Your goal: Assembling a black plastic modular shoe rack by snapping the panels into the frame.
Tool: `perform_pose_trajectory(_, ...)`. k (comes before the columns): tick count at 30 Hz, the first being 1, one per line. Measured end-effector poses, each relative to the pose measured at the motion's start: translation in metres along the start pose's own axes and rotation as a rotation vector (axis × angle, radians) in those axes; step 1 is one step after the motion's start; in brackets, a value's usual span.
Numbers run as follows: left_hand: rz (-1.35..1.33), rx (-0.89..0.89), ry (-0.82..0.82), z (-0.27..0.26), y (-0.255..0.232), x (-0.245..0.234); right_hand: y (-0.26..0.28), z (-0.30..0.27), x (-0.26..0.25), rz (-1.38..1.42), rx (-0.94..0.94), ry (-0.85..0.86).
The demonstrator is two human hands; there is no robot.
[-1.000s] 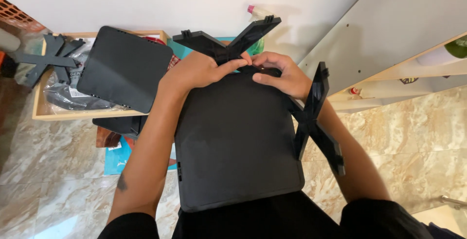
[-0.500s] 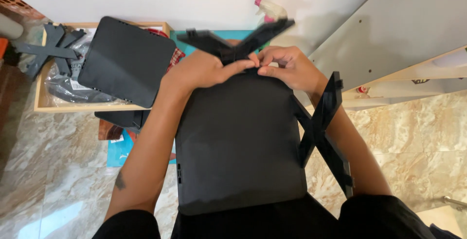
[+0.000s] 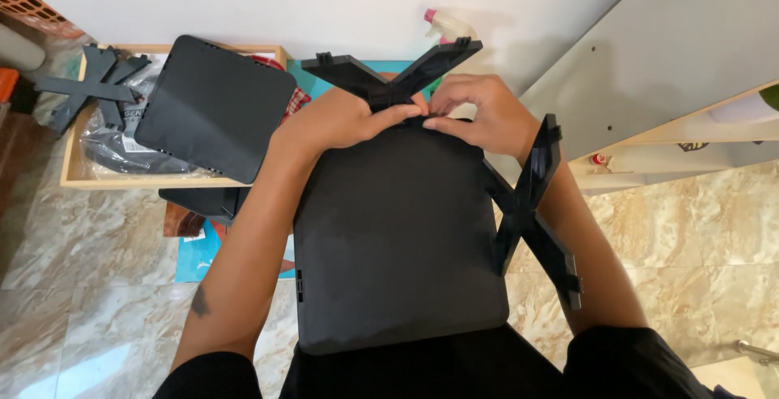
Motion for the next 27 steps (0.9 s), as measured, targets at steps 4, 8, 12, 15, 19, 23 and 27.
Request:
perform_pose_trajectory(4,-0.038,0.020,0.014,-0.001,0.002,0.003,-0.023,-0.005,0.007,-0.059,0.229,0.024)
perform_pose_trajectory(8,-0.072,0.090,0.008,0.000,-0.002,0.001,-0.013,-0.006,0.005,-0.085,0.066,-0.059)
perform_pose_trajectory(12,-0.079,0.093,0.015,0.001,0.003,0.005,-0.011,-0.007,0.001,-0.074,0.083,-0.073)
perform_pose_trajectory(15,-0.038,0.092,0.029,0.001,0.007,0.007,-0.013,-0.003,0.003,-0.079,0.162,-0.036)
perform_pose_trajectory(19,-0.085,0.016,-0.019,-0.018,0.034,-0.008,-0.014,-0.008,0.011,0.013,0.088,-0.021)
perform_pose_trajectory(23,-0.226,0.035,-0.177,-0.048,0.064,-0.040,-0.022,-0.001,0.015,0.006,0.127,0.033)
perform_pose_trajectory(27,-0.329,-0.152,-0.228,-0.067,0.088,-0.024,0.010,0.030,0.026,0.049,0.016,0.081)
Point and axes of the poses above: each hand's wrist, its own z-axis towards the middle knuckle, its own x-axis out of the palm, y = z × x, the point moved 10 cm from there along z, towards the middle knuckle, and after that the axes turned 9 degrees about -y, right-handed, at the moved point
